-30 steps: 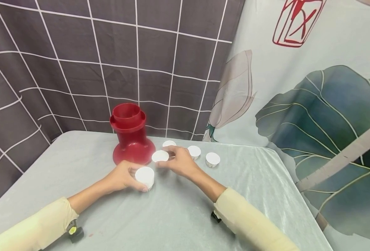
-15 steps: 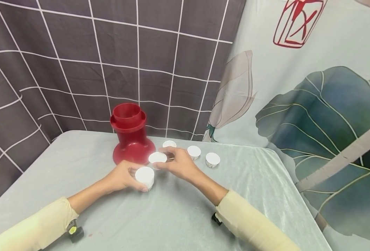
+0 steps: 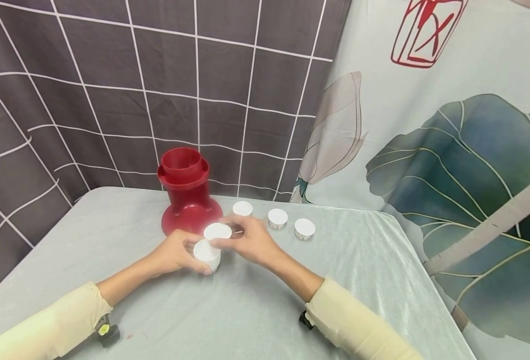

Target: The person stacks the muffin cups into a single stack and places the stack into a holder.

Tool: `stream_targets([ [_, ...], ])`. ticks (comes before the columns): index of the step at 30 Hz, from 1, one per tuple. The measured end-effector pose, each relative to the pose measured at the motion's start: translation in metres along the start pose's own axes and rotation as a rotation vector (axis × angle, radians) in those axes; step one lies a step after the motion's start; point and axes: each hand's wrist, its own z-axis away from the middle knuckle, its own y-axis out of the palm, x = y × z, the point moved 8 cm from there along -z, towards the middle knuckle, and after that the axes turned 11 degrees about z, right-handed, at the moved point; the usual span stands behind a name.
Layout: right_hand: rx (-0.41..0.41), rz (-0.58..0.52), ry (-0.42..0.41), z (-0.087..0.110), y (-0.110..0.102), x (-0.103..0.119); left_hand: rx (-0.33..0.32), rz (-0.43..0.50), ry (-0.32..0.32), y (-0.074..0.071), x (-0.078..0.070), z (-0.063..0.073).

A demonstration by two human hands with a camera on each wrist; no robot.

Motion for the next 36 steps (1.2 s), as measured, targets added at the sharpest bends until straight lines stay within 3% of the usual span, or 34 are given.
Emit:
stream_targets([
  [10,0.039,-0.004,-0.025,0.004,0.013,0.009,-0.004,-0.016,0.002,-0.001,0.0,0.0],
  [36,0.078,0.14,-0.149,0.007,0.027,0.014,-0.006,0.008,-0.007,0.0,-0.001,0.0],
])
